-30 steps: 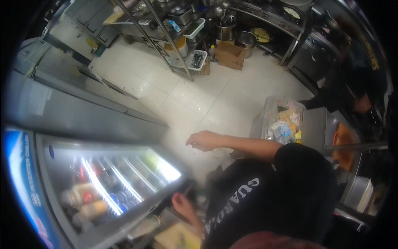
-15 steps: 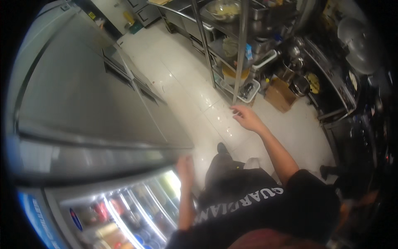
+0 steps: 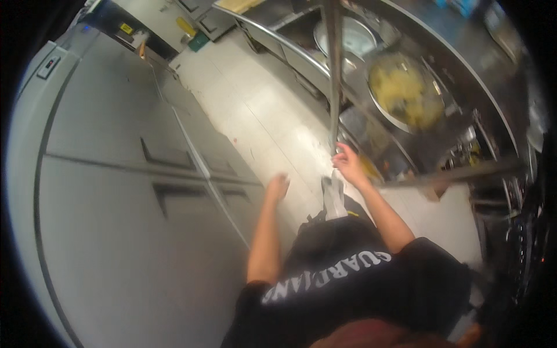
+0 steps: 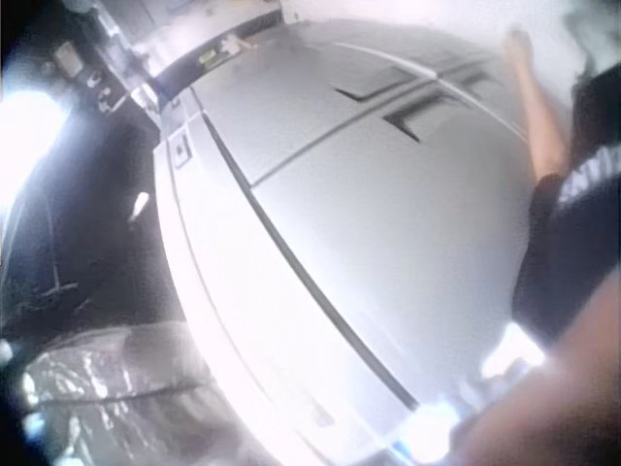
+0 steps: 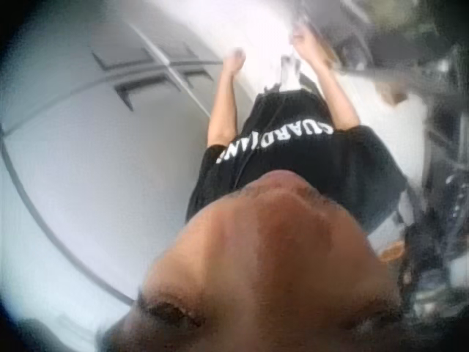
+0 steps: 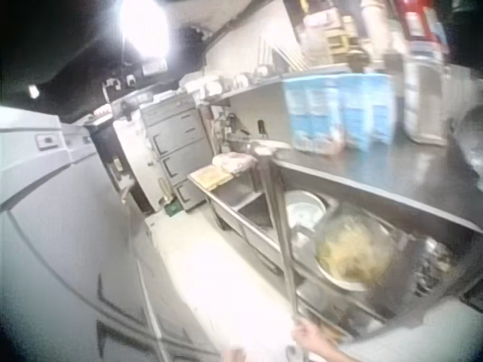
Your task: The person cooks fish and pasta on a stove. The person flips a piece of fish in a frying pan with a spatula, stirs a pot of pasta and sauce, and adds liquid from a small carton into the pasta pot.
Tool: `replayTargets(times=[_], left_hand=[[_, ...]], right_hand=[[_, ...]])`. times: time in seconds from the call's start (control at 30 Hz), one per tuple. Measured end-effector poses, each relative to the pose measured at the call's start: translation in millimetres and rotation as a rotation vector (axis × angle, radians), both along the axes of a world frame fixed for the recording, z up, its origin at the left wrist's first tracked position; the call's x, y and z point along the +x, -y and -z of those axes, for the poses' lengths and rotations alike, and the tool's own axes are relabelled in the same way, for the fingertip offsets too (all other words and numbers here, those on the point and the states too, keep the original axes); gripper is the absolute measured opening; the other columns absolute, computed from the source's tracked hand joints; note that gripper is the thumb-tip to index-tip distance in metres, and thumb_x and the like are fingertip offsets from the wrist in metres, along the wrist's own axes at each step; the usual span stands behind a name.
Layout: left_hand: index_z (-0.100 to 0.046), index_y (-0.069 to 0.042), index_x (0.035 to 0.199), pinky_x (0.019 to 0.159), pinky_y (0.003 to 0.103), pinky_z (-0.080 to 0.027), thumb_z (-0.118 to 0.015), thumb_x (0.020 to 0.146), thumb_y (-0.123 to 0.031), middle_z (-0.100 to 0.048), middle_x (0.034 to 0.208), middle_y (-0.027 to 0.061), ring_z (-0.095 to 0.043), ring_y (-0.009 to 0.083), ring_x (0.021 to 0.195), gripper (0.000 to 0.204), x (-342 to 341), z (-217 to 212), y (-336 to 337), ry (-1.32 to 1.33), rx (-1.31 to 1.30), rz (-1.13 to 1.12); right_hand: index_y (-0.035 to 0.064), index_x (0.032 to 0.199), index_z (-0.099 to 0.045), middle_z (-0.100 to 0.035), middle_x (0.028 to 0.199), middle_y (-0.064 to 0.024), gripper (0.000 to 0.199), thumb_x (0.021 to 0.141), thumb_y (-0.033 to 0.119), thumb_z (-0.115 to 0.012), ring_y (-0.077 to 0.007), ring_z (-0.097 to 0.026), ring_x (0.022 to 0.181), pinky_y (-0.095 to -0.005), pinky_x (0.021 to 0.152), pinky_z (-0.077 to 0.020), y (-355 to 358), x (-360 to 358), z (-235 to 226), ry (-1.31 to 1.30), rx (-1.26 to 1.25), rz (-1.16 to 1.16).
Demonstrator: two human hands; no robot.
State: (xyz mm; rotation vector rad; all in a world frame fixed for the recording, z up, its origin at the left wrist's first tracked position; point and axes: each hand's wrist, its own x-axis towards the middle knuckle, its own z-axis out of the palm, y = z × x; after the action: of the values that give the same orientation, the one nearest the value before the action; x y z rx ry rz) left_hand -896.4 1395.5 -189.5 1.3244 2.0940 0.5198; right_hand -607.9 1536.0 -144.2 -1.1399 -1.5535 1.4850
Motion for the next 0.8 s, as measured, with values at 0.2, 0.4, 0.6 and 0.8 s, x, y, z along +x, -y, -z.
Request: replayTargets(times=[0.2,0.4,0.6,0.8], left_hand=[[-0.063,-0.006,0.090,0.061,0.032,-0.048,-0.066,0.094,-0.017,-0.059,0.074,-0.0009,-0.057,0.0148,0.067,0.012,-150.7,153.2,159.2,0.130,-0.235,-0.547],[-0.070,-0.002,0.093,0.080,0.050,-0.053,-0.057,0.092,-0.018,-0.072,0.099,0.0202,-0.068,0.0406,0.092,0.021,-183.9,114.2,117.1,-0.458,-0.342,0.176],[-0.071,-0.003,0.089,0.082,0.052,-0.054,-0.061,0.086,-0.014,-0.071,0.093,0.0187,-0.069,0.0402,0.092,0.015,-250.3,69.7,-31.9,-0.252,-0.434,0.268],[-0.068,-0.002,0.115,0.079,0.043,-0.054,-0.061,0.098,-0.027,-0.073,0.092,0.0127,-0.069,0.0287,0.085,0.031,-329.7,-1.3,-216.1,0.328,-0.308,-0.281]], right_hand=[[0.0068,0.150,-0.040,-0.065,0.098,-0.0070,0.060,0.095,0.008,-0.065,-0.0151,-0.067,0.077,-0.0286,0.065,-0.0519,-218.5,-275.2,-33.5,-0.333,-0.040,0.109],[0.0047,0.150,-0.037,-0.068,0.108,-0.0183,0.062,0.091,0.003,-0.054,-0.0276,-0.071,0.087,-0.0400,0.081,-0.0563,-470.3,-375.2,-11.3,-0.614,-0.199,0.913],[0.0102,0.155,-0.029,-0.059,0.134,-0.0338,0.086,0.079,0.014,-0.069,-0.0498,-0.057,0.125,-0.0487,0.111,-0.0427,-677.4,-253.9,60.6,0.165,-0.172,1.199],[0.0122,0.160,-0.020,-0.064,0.128,-0.0311,0.093,0.080,0.016,-0.069,-0.0460,-0.061,0.123,-0.0490,0.105,-0.0472,-844.2,-105.7,74.1,0.599,0.134,1.015]])
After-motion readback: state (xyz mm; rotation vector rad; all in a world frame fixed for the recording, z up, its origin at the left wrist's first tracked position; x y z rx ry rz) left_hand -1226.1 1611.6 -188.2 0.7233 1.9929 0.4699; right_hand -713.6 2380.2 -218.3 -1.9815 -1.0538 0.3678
